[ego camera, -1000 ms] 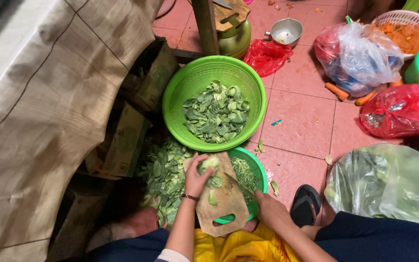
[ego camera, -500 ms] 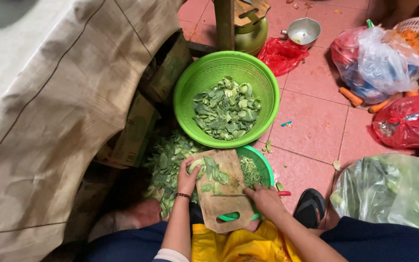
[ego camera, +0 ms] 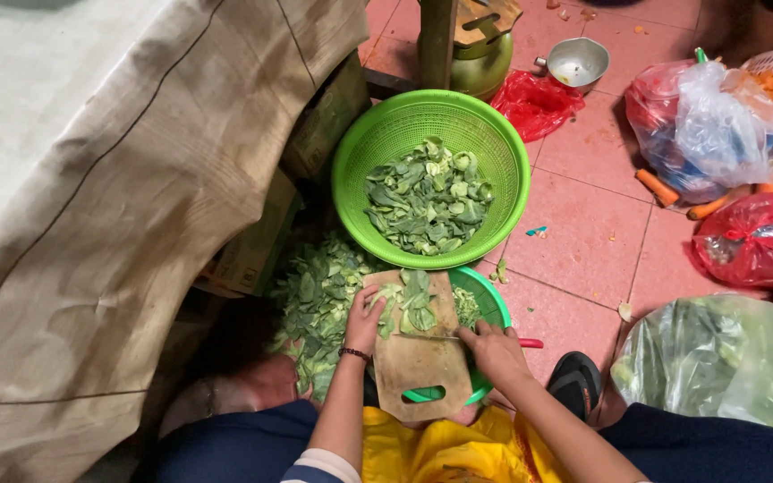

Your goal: Chopping green leafy vegetables on a cutting board while sitting on the floor.

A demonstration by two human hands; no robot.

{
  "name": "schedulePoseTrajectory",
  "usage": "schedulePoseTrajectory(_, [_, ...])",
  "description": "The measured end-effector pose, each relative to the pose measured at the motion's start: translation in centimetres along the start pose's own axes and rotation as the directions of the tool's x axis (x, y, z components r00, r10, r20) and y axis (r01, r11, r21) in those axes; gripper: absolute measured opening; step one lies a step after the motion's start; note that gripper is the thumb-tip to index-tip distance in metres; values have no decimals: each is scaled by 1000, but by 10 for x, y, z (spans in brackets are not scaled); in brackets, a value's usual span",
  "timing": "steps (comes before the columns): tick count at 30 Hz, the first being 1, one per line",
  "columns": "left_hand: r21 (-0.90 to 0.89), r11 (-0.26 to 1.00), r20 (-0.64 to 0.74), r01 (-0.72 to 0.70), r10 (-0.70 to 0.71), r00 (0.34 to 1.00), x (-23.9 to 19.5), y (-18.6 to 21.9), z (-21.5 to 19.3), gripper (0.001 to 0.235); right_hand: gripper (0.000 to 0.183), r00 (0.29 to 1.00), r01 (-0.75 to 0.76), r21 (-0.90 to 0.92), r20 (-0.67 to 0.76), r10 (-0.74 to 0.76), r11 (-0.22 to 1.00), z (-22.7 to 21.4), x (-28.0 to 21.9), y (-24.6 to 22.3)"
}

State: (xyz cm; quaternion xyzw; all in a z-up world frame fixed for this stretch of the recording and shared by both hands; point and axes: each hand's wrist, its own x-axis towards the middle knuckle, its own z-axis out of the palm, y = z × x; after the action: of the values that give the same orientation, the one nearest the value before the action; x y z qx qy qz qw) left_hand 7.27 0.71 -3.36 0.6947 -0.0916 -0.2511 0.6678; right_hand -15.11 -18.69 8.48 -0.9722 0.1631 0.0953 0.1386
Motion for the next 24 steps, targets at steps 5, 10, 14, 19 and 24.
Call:
schedulePoseTrajectory(5, [-26, 1000, -16, 14, -14, 1000, 1, -7, -2, 40, 37, 998, 47, -15, 51, -46, 999, -4, 1, -22])
schedulePoseTrajectory(10, [156, 979, -65, -128, 139, 988, -30, 51, 11, 37, 33, 999, -30, -4, -20, 30, 1000, 2, 13, -21])
schedulePoseTrajectory(14, [348, 930, -92, -121, 163, 982, -81, 121, 37, 41, 34, 998, 57, 43, 35, -58, 997, 19, -15, 2])
schedulePoseTrajectory(19, [467, 863, -2, -193, 220, 976, -128, 101, 67, 47, 18, 976, -45, 68, 214, 29, 997, 58, -74, 31])
schedulePoseTrajectory(24, [584, 797, 72, -153, 137, 988, -143, 75, 91, 44, 24, 975, -183, 219, 165, 148, 959, 64, -102, 25])
